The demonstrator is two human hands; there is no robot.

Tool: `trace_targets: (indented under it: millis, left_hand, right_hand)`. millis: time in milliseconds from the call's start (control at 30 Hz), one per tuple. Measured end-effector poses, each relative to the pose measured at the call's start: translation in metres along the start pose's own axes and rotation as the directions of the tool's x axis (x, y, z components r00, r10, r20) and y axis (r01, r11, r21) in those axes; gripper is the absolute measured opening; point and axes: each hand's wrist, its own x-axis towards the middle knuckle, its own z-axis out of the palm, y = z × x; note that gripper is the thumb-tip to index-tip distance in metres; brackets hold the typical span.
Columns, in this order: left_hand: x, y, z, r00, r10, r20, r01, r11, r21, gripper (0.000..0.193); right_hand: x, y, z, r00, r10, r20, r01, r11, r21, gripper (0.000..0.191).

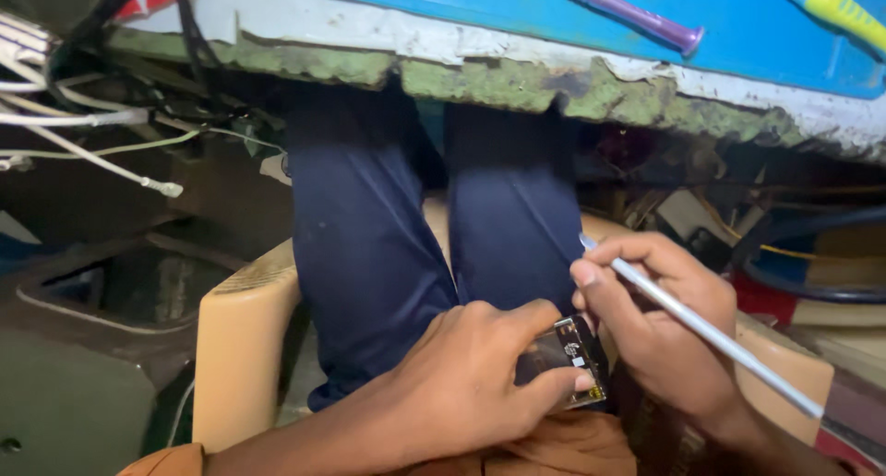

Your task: The person sits in a chair with a disassembled smartphone on their lap and pries along the edge of the screen assembly using a metal pry tool, then works on the phone's mid-frame, pressing and fitting components by hand.

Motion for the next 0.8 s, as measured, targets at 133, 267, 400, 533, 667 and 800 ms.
trace_targets:
  millis: [133, 267, 400, 533, 667, 800]
  left_hand:
    - [0.0, -0.001, -0.004, 0.999, 0.018, -0.026, -0.021, 0.995, -0.098, 0.033]
    - [0.002, 0.001, -0.008, 0.999, -0.007, -0.037, 0.004, 0.996, -0.087, 0.034]
    - [0.003, 0.003, -0.01, 0.995, -0.096, 0.026, 0.098, 0.99, -0.104, 0.032]
    - [0.002, 0.001, -0.013, 0.997, -0.075, 0.023, 0.078, 0.969, -0.234, 0.03]
    - [0.001, 0.0, -0.019, 0.992, -0.109, -0.06, 0.093, 0.97, -0.225, 0.03]
    - [-0.011, 0.002, -0.024, 0.996, -0.03, -0.078, -0.006, 0.905, -0.426, 0.021]
  right_hand:
    - [0.008, -0.002, -0.008, 0.978, -0.121, 0.17, 0.088, 0.978, 0.189, 0.024]
    - [0.005, -0.002, -0.012, 0.963, -0.163, 0.214, 0.173, 0.985, -0.028, 0.024]
    - [0.003, 0.001, -0.008, 0.991, -0.078, 0.11, 0.095, 0.984, -0.153, 0.02]
    - [0.008, 0.004, -0.013, 0.979, -0.08, 0.185, 0.049, 0.984, 0.17, 0.024]
    - [0.004, 0.011, -0.029, 0.949, -0.054, 0.31, 0.066, 0.997, -0.028, 0.029]
    - [-0.01, 0.025, -0.041, 0.885, 0.09, 0.457, -0.176, 0.973, 0.15, 0.032]
